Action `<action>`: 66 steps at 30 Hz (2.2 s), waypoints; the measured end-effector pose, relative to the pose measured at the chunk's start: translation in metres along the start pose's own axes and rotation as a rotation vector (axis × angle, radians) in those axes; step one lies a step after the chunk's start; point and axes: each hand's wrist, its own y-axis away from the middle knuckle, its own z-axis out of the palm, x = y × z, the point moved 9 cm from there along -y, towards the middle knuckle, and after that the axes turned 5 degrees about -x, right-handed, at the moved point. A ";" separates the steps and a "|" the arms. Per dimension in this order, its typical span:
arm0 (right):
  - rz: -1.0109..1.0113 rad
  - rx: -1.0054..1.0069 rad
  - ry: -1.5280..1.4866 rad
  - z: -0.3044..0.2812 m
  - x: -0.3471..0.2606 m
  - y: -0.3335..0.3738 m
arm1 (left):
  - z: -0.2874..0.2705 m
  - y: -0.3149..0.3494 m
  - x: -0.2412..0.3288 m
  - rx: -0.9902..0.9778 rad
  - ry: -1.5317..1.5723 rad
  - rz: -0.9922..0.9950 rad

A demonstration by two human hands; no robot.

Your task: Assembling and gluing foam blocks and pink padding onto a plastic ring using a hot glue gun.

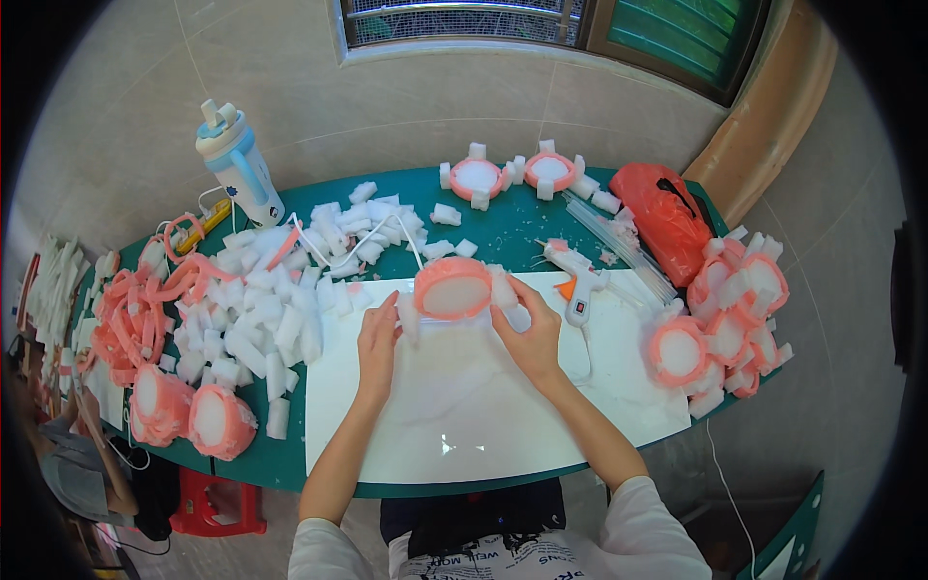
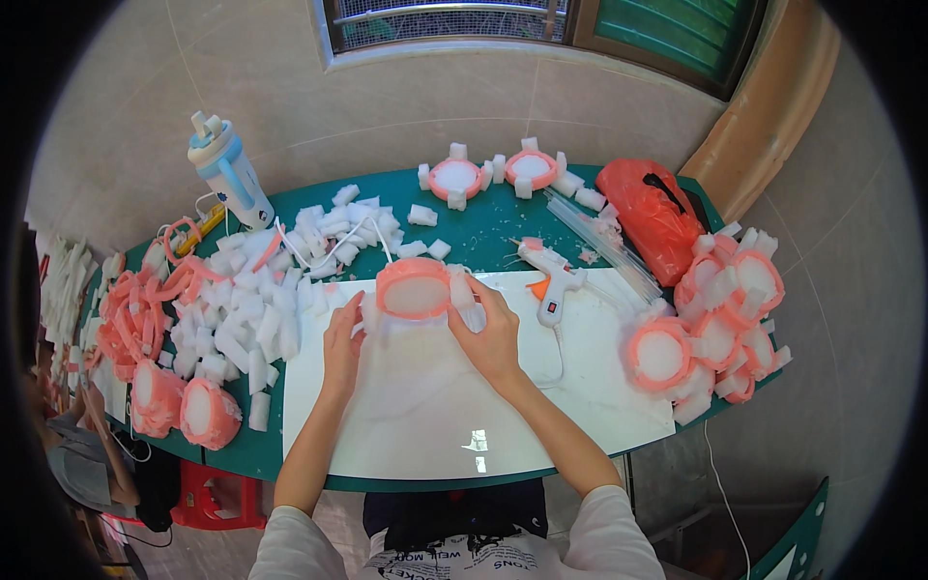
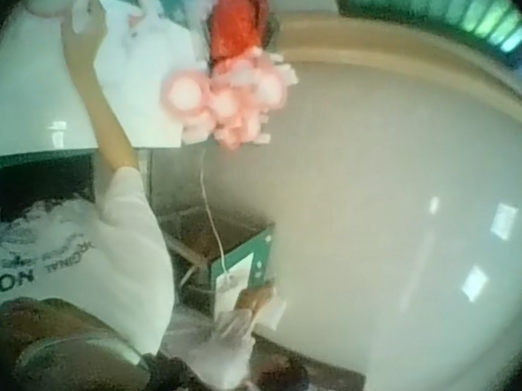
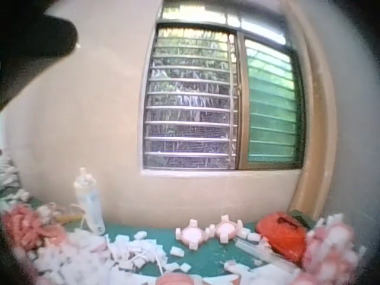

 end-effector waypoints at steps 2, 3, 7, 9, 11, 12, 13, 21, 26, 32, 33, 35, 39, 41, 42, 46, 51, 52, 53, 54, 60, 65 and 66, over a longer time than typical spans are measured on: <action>0.103 -0.035 -0.117 0.003 0.007 0.000 | -0.007 0.000 0.011 0.035 -0.019 0.076; 0.206 -0.069 -0.233 0.008 0.016 0.001 | -0.012 0.000 0.021 0.067 -0.037 0.152; 0.581 -0.240 -0.437 0.034 0.044 0.016 | -0.017 0.010 0.059 0.159 -0.292 0.434; 0.665 -0.341 -0.561 0.052 0.046 0.027 | -0.020 0.010 0.060 0.164 -0.296 0.471; 0.700 -0.363 -0.632 0.061 0.045 0.035 | -0.021 0.012 0.063 0.170 -0.302 0.507; 0.735 -0.383 -0.702 0.067 0.045 0.040 | -0.017 0.012 0.064 0.129 -0.262 0.516; 0.735 -0.383 -0.702 0.069 0.046 0.043 | -0.013 0.011 0.065 0.086 -0.221 0.525; 0.531 -0.490 -0.223 0.073 0.051 0.045 | 0.014 0.017 0.075 -0.179 -0.408 0.599; 0.359 -0.493 0.007 0.058 0.018 0.030 | 0.024 0.022 0.074 -0.273 -0.486 0.641; -0.019 -0.195 0.260 0.016 -0.004 -0.001 | 0.038 0.027 0.073 -0.391 -0.516 0.689; 0.100 -0.298 0.167 0.021 0.007 -0.001 | 0.040 0.028 0.074 -0.386 -0.515 0.695; 0.223 -0.394 0.075 0.028 0.019 0.002 | 0.043 0.028 0.077 -0.386 -0.510 0.703; 0.237 -0.348 -0.050 0.033 0.023 0.006 | 0.043 0.032 0.083 -0.364 -0.566 0.775; 0.271 -0.351 -0.081 0.036 0.025 0.009 | 0.043 0.032 0.083 -0.348 -0.557 0.781; 0.262 -0.364 -0.094 0.038 0.026 0.011 | 0.043 0.033 0.083 -0.333 -0.567 0.802; 0.282 -0.544 0.123 0.042 0.022 0.010 | 0.043 0.032 0.079 -0.317 -0.578 0.826; -0.070 -0.355 0.100 0.030 -0.014 -0.004 | 0.049 0.034 0.076 -0.372 -0.610 0.837; -0.207 -0.385 0.020 0.030 -0.027 -0.004 | 0.051 0.033 0.076 -0.376 -0.579 0.817; -0.203 -0.385 0.024 0.029 -0.026 -0.003 | 0.053 0.033 0.075 -0.378 -0.573 0.816; -0.087 -0.426 -0.016 0.031 -0.014 -0.003 | 0.053 0.032 0.073 -0.377 -0.565 0.814; 0.057 -0.475 -0.028 0.036 -0.001 0.002 | 0.046 0.016 0.067 -0.335 -0.467 0.490; 0.042 -0.418 -0.042 0.038 0.005 0.006 | 0.044 0.011 0.038 -0.439 -0.601 0.230; 0.038 -0.421 -0.037 0.038 0.003 0.006 | 0.044 0.010 0.038 -0.453 -0.626 0.238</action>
